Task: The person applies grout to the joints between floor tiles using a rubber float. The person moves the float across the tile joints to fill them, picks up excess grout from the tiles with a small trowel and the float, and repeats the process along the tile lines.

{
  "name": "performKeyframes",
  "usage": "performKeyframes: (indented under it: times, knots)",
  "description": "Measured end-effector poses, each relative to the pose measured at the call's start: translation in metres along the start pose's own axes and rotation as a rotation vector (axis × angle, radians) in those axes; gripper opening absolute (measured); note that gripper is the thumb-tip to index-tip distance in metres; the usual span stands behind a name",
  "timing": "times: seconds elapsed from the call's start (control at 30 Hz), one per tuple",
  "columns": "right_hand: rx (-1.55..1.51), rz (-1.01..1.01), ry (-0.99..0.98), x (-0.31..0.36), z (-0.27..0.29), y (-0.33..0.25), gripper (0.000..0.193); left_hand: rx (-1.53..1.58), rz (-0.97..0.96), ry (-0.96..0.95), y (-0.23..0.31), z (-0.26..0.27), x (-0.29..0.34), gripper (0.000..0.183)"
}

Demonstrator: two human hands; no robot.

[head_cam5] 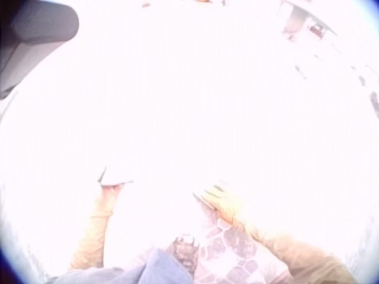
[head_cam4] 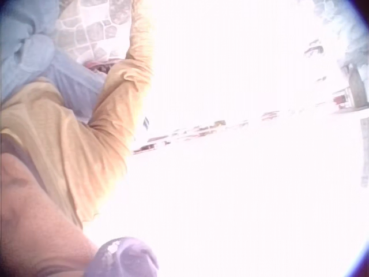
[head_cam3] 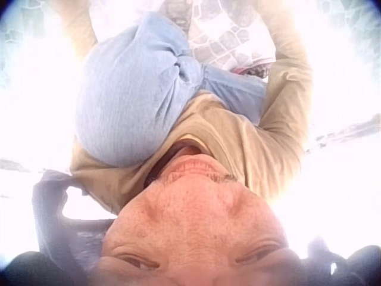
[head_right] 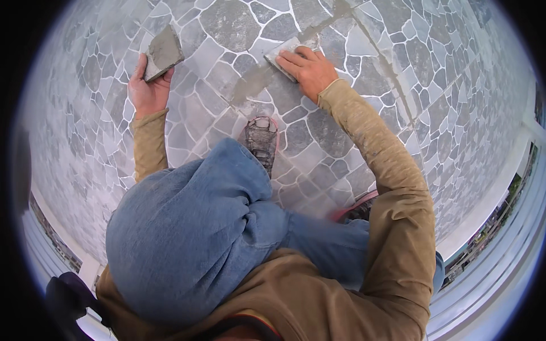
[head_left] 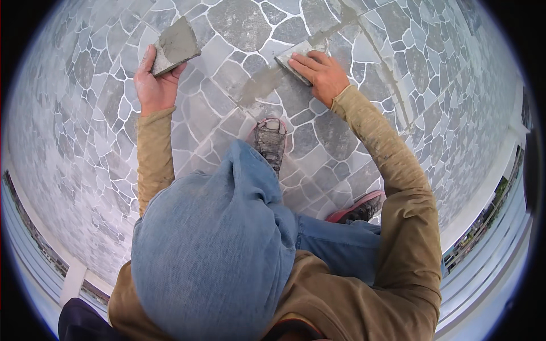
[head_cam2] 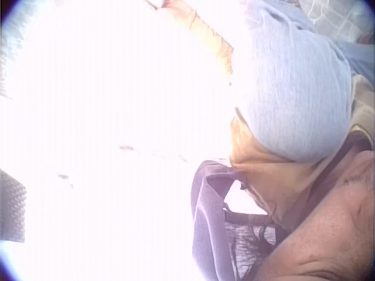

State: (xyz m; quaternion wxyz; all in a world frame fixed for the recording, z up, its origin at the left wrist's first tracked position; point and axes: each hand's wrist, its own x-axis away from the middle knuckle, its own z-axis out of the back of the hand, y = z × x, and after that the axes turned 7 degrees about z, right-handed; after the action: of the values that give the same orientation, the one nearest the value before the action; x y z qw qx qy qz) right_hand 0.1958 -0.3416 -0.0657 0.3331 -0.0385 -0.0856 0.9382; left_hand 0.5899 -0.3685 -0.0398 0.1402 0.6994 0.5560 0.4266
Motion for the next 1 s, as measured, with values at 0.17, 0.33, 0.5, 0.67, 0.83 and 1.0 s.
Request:
performKeyframes:
  times: [0.17,0.33,0.5,0.67,0.83,1.0]
  knots:
    - [-0.120,-0.044,-0.045,0.030,0.002,-0.057,0.070,-0.007,-0.032,-0.021,0.013,-0.001,0.008,0.037]
    - [-0.100,-0.329,0.143,-0.005,0.031,-0.025,0.055,0.020,-0.008,0.009,0.014,0.001,0.007,0.034]
    - [-0.055,-0.418,0.165,-0.030,0.001,-0.051,0.038,0.008,0.016,-0.025,0.002,-0.013,-0.001,0.034]
    - [-0.227,-0.293,0.102,-0.041,0.004,-0.131,0.035,0.055,0.027,-0.028,-0.001,-0.014,-0.007,0.033]
    - [-0.181,-0.356,0.225,-0.024,0.050,-0.012,0.058,0.042,0.025,-0.057,0.006,-0.011,-0.008,0.032]
    - [-0.044,-0.223,0.220,0.020,-0.006,0.041,0.072,0.070,0.064,-0.059,-0.013,-0.022,-0.019,0.033]
